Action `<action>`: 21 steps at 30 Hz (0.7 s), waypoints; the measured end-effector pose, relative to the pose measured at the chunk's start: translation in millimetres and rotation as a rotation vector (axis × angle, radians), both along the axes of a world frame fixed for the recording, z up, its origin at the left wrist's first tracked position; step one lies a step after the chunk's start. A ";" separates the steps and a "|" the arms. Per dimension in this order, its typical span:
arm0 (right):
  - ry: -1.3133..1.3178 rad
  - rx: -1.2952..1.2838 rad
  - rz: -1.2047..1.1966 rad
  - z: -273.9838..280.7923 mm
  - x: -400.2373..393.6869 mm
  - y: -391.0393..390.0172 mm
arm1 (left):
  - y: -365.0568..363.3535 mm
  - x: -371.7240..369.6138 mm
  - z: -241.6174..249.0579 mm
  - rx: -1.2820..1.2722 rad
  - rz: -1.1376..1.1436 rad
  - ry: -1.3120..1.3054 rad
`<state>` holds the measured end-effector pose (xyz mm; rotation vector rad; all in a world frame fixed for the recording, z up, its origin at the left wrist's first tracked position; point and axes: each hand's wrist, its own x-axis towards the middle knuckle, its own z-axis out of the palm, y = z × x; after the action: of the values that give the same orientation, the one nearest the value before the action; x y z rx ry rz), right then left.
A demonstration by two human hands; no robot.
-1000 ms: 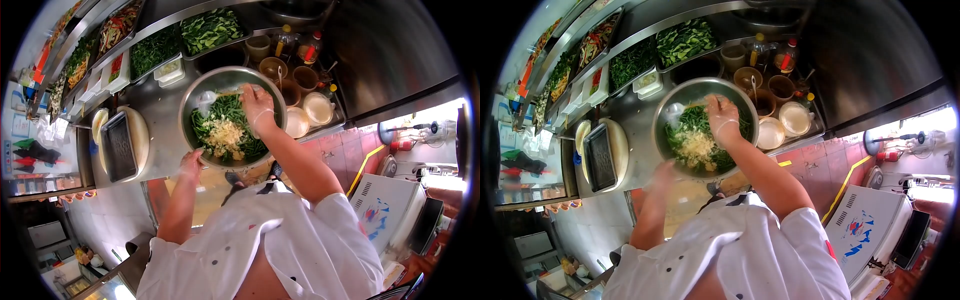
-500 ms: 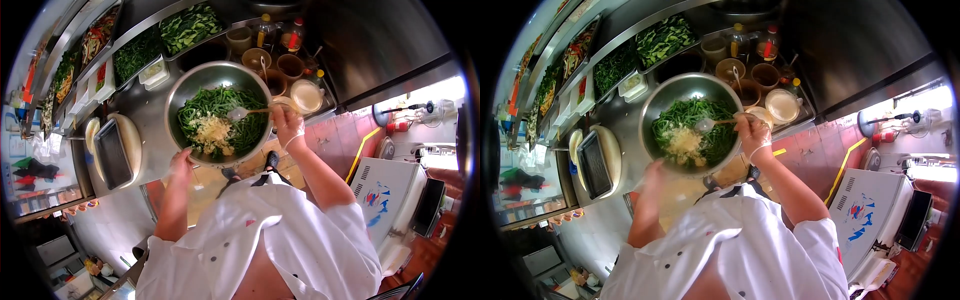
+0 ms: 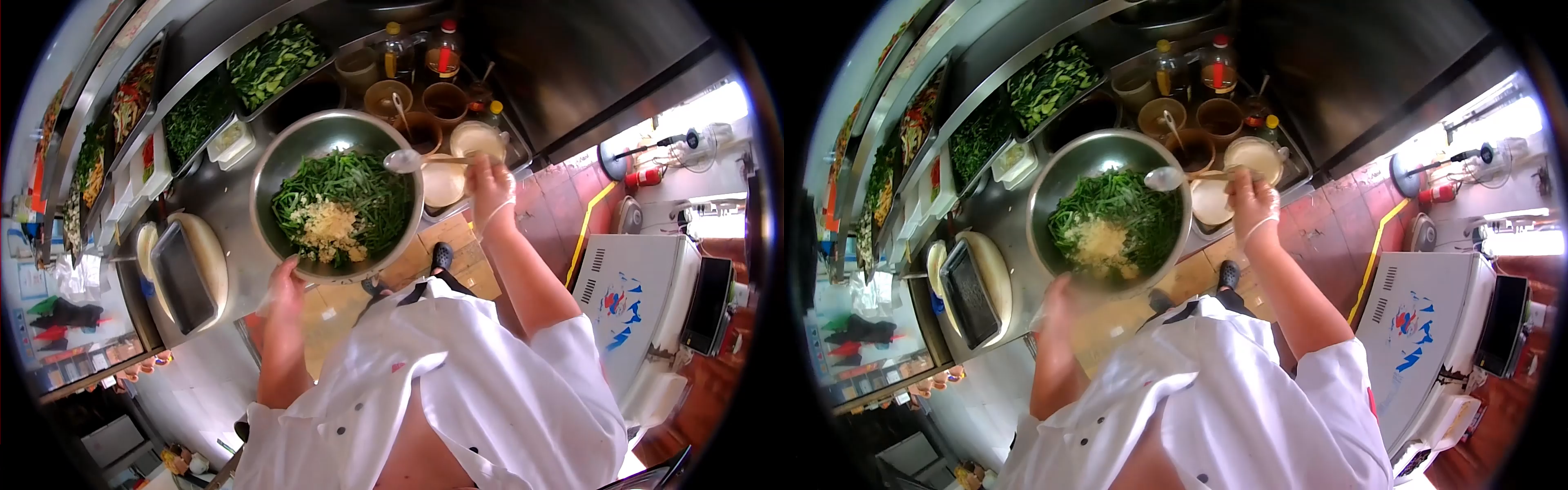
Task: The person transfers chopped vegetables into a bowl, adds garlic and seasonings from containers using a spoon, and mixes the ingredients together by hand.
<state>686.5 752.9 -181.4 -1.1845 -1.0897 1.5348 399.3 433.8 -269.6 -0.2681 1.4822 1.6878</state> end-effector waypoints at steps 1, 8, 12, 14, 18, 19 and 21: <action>0.121 -0.022 -0.074 4.0 6.5 6.2 | 0.8 -0.7 1.1 -0.037 0.006 -0.012; -0.305 0.571 -0.094 -7.4 56.1 18.3 | 1.7 -1.1 -1.5 -0.031 0.031 -0.047; -0.849 1.106 0.324 -84.0 73.9 27.3 | -2.7 -0.6 3.7 0.021 -0.034 -0.046; -0.821 1.010 0.301 -92.0 78.1 25.6 | 5.0 -1.6 8.6 0.060 -0.062 -0.048; -0.646 0.598 -0.036 -80.3 94.2 44.8 | 1.8 5.5 14.2 0.055 -0.013 -0.054; -0.705 0.632 -0.098 -86.0 96.6 58.3 | 2.5 5.1 13.6 0.049 0.000 -0.058; -0.818 0.695 -0.223 -102.4 95.9 84.7 | 5.9 7.9 17.3 0.073 0.000 -0.058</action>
<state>782.4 837.5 -283.8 -1.3672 -1.7489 0.3752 407.2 439.6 -252.3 -0.2748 1.3756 1.7159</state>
